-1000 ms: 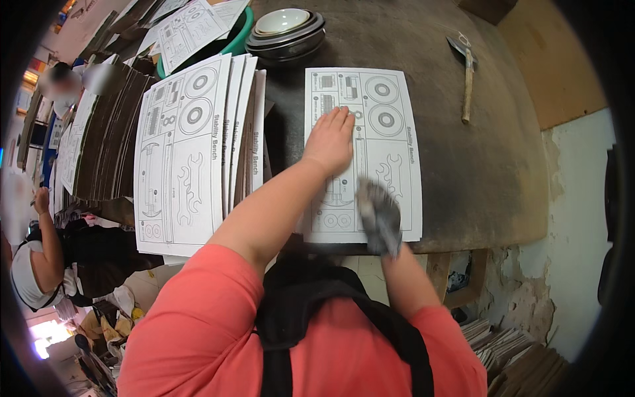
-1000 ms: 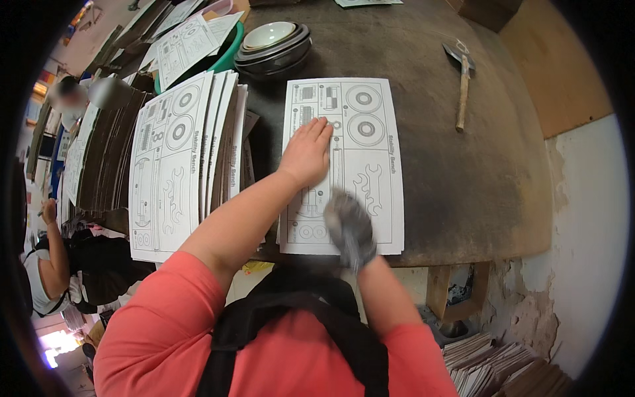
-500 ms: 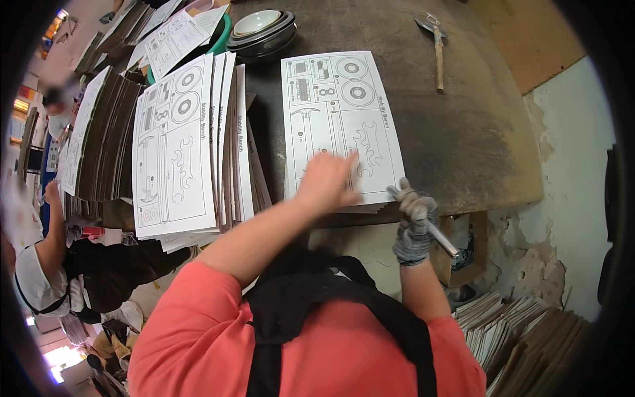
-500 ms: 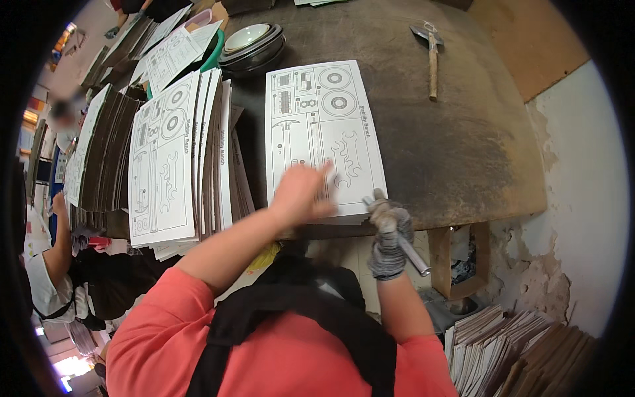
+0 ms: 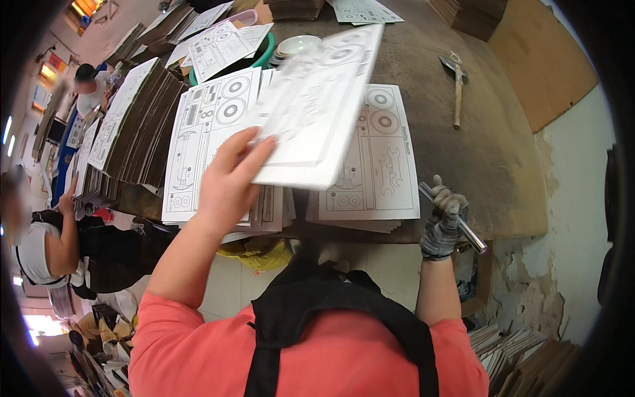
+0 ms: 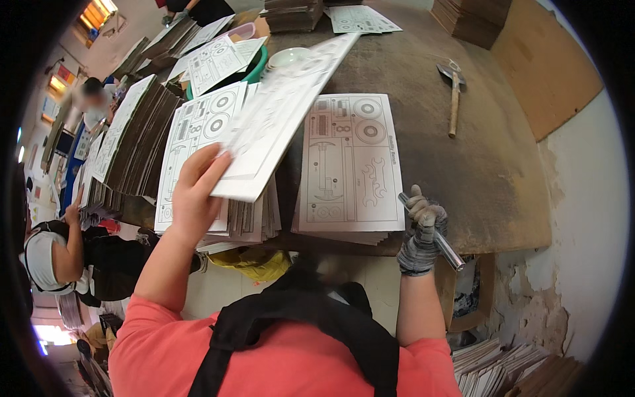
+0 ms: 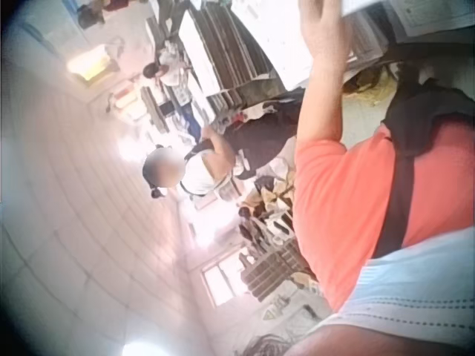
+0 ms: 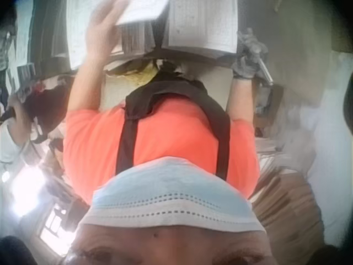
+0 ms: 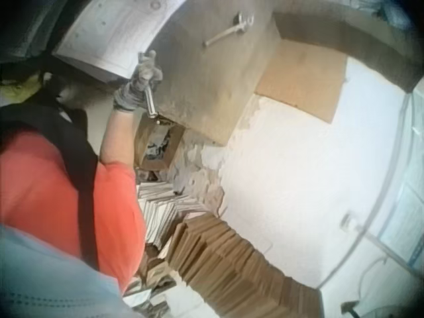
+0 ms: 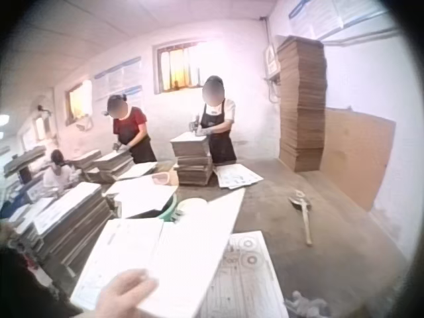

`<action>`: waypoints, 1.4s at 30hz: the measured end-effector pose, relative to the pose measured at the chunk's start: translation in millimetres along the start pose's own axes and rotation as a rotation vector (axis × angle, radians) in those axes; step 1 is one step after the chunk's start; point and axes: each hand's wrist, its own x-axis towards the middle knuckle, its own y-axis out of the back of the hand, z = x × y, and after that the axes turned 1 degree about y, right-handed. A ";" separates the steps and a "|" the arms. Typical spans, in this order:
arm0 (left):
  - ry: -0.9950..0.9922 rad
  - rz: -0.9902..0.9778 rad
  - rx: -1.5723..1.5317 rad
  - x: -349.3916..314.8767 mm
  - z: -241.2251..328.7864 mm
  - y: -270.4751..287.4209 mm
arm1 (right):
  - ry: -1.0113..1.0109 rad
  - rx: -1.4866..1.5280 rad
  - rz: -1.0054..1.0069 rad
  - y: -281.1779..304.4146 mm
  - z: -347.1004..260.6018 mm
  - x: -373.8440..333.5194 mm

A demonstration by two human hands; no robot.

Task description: The person repeatedly picks up printed paper sheets from a stack and places them onto a separate pile on the table. The hands move the sheets one at a time, aligning them as they build a new stack.

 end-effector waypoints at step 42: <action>0.311 -0.412 0.094 31.5 -19.7 -276.6 | -0.504 -0.328 -0.285 -12.7 50.2 -92.8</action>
